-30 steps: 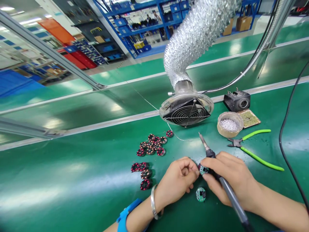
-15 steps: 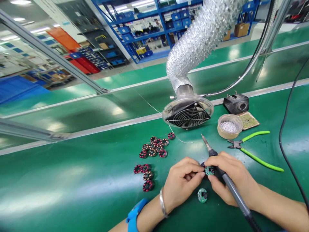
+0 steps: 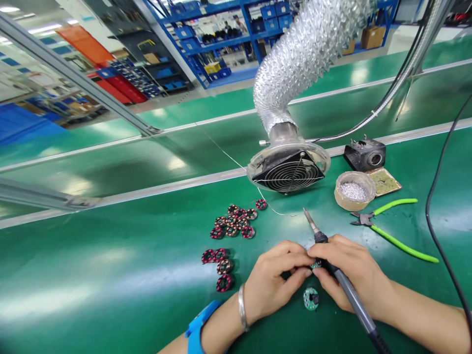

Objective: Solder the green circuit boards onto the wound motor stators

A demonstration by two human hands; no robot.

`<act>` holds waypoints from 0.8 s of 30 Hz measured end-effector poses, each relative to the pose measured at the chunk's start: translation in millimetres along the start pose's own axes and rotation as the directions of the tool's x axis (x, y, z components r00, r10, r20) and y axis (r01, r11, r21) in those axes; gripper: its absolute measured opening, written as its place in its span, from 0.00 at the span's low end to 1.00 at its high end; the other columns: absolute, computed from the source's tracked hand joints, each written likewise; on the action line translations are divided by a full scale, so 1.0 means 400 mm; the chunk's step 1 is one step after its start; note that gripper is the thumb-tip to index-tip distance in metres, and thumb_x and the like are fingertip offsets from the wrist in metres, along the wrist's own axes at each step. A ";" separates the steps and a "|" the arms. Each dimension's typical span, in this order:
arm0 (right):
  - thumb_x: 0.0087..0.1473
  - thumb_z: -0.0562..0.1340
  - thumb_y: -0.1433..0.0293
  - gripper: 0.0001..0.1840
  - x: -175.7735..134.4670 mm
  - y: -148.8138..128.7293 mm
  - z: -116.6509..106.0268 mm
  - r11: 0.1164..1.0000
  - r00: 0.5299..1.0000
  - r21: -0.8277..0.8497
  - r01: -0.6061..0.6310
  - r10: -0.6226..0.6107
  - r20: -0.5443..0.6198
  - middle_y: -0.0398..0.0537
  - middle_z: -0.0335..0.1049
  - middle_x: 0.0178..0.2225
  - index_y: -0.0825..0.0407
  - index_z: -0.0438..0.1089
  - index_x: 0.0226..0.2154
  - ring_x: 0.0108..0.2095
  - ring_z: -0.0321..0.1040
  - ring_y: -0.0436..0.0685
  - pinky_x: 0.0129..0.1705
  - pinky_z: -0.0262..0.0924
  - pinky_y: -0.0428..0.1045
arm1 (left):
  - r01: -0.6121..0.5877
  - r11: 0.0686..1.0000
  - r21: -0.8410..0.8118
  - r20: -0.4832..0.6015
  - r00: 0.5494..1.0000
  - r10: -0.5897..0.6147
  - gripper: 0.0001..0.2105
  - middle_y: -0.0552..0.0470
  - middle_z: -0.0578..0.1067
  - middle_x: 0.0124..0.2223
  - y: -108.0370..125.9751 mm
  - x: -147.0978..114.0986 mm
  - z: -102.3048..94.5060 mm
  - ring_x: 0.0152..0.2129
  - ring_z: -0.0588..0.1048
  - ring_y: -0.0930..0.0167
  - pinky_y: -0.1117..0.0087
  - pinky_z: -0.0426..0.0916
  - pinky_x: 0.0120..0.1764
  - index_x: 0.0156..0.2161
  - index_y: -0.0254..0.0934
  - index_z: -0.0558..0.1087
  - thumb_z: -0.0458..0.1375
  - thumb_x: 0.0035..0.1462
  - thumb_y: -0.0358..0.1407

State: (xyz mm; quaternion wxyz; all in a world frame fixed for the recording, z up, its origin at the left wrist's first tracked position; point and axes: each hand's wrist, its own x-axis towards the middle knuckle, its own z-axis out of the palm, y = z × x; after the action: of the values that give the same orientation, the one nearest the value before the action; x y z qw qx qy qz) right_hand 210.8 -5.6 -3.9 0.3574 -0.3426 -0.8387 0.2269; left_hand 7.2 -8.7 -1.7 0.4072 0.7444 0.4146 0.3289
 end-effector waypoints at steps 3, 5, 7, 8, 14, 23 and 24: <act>0.59 0.57 0.78 0.15 0.000 0.008 -0.009 0.999 0.999 0.029 0.015 -0.016 0.040 0.47 0.75 0.38 0.50 0.64 0.48 0.32 0.69 0.53 0.34 0.67 0.48 | -0.105 0.978 0.178 0.031 0.994 0.101 0.06 0.44 0.79 0.41 0.001 -0.001 0.008 0.36 0.77 0.68 0.71 0.72 0.41 0.38 0.35 0.78 0.59 0.56 0.28; 0.60 0.58 0.75 0.15 0.000 0.014 -0.018 0.998 0.998 0.059 0.011 -0.015 0.063 0.49 0.75 0.40 0.50 0.64 0.50 0.35 0.71 0.54 0.37 0.68 0.48 | -0.118 0.956 0.269 0.033 0.993 0.113 0.05 0.44 0.79 0.41 0.004 0.003 0.016 0.37 0.78 0.66 0.69 0.72 0.41 0.37 0.36 0.78 0.60 0.57 0.29; 0.59 0.58 0.75 0.16 0.000 0.017 -0.028 0.997 0.997 0.076 -0.015 0.008 0.080 0.50 0.74 0.43 0.50 0.63 0.50 0.40 0.72 0.55 0.41 0.69 0.49 | -0.116 0.949 0.294 0.031 0.993 0.112 0.03 0.46 0.80 0.40 0.004 0.010 0.020 0.36 0.78 0.66 0.68 0.71 0.41 0.35 0.37 0.77 0.61 0.56 0.29; 0.60 0.57 0.76 0.16 0.000 0.018 -0.031 0.997 0.997 0.073 -0.028 0.022 0.080 0.50 0.74 0.44 0.50 0.63 0.50 0.41 0.72 0.55 0.43 0.69 0.49 | -0.103 0.955 0.277 0.023 0.995 0.101 0.03 0.47 0.81 0.39 0.002 0.014 0.018 0.35 0.79 0.67 0.68 0.71 0.42 0.34 0.38 0.77 0.62 0.55 0.29; 0.62 0.52 0.77 0.14 0.000 0.024 -0.023 1.000 1.000 0.013 -0.024 0.024 0.014 0.47 0.75 0.37 0.49 0.65 0.47 0.34 0.73 0.52 0.37 0.68 0.45 | -0.139 0.990 0.036 0.110 0.985 0.134 0.05 0.49 0.82 0.37 -0.028 0.016 -0.048 0.32 0.80 0.70 0.72 0.72 0.39 0.30 0.37 0.77 0.68 0.48 0.33; 0.62 0.52 0.76 0.12 -0.001 0.034 -0.010 1.000 1.000 -0.002 0.004 -0.004 0.006 0.47 0.75 0.38 0.50 0.65 0.46 0.35 0.74 0.53 0.37 0.67 0.47 | -0.271 0.931 0.246 0.331 0.926 0.182 0.12 0.50 0.79 0.37 0.000 -0.022 -0.065 0.33 0.77 0.68 0.70 0.71 0.37 0.40 0.37 0.71 0.63 0.51 0.37; 0.62 0.52 0.76 0.13 -0.001 0.034 -0.008 1.000 1.000 0.004 0.011 -0.011 0.000 0.48 0.75 0.39 0.50 0.65 0.46 0.34 0.73 0.53 0.37 0.67 0.47 | -0.292 0.909 0.299 0.332 0.924 0.188 0.18 0.49 0.78 0.38 0.001 -0.025 -0.050 0.33 0.77 0.66 0.69 0.71 0.36 0.43 0.37 0.70 0.64 0.49 0.43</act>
State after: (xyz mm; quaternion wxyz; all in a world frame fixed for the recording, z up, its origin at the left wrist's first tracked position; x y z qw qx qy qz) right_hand 219.0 3.5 -10.8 0.3592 -0.3370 -0.8402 0.2268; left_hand -13.8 -11.0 6.2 0.2847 0.8902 0.3040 0.1845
